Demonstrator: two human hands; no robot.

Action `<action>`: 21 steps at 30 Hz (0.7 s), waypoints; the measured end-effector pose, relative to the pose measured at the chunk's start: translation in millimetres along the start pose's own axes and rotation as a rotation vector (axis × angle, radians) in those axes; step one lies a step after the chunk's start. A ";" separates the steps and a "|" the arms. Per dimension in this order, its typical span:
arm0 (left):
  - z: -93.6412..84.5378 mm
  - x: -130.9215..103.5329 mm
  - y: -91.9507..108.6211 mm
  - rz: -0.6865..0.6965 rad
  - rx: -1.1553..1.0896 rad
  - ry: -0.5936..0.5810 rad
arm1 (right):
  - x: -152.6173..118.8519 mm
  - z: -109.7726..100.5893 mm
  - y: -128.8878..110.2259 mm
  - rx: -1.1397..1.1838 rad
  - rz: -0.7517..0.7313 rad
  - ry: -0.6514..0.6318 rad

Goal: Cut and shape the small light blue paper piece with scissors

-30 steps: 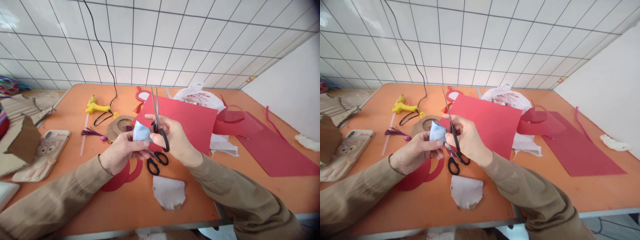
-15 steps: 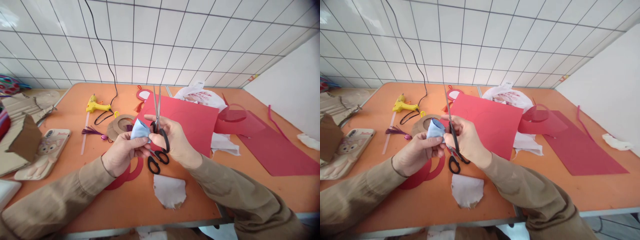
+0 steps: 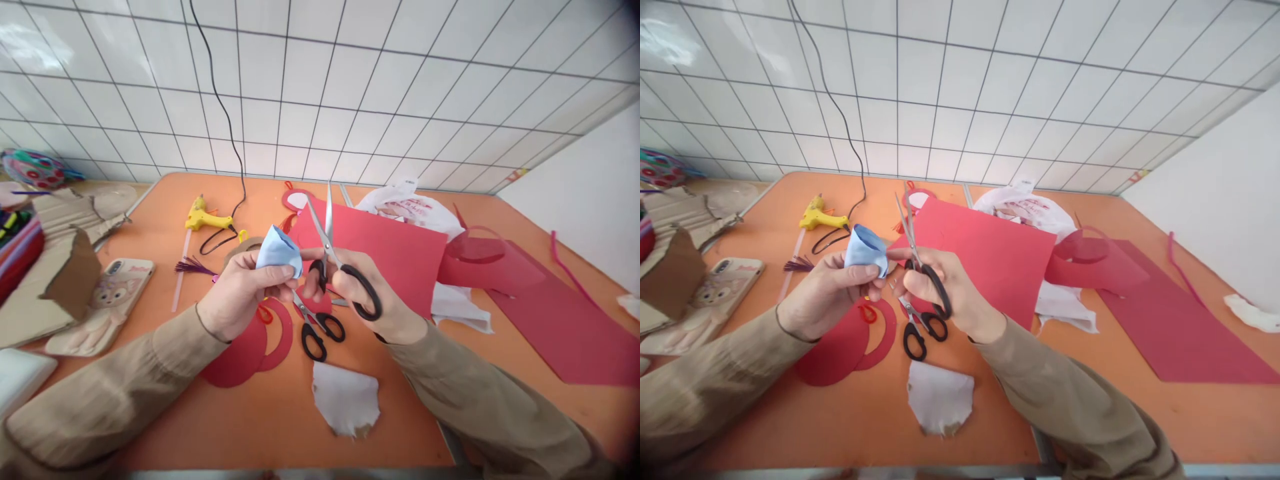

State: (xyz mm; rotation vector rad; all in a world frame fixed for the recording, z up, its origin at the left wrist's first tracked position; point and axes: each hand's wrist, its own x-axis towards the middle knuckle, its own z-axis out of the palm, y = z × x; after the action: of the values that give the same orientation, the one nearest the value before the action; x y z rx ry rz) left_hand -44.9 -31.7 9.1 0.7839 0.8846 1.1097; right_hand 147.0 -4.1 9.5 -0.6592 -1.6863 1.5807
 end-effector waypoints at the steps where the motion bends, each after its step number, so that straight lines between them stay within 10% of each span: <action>1: -0.6 0.1 1.9 0.022 0.005 0.005 | -0.6 -2.1 -2.0 -0.020 -0.015 -0.056; 21: -0.5 -2.6 12.4 0.180 0.184 0.089 | -0.7 6.7 -14.7 -0.273 0.073 -0.222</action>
State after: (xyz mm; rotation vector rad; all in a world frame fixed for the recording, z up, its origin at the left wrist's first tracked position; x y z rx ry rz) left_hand -50.9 -30.9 20.2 0.9874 1.0170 1.2407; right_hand 143.7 -10.5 24.0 -0.7079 -2.0889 1.5333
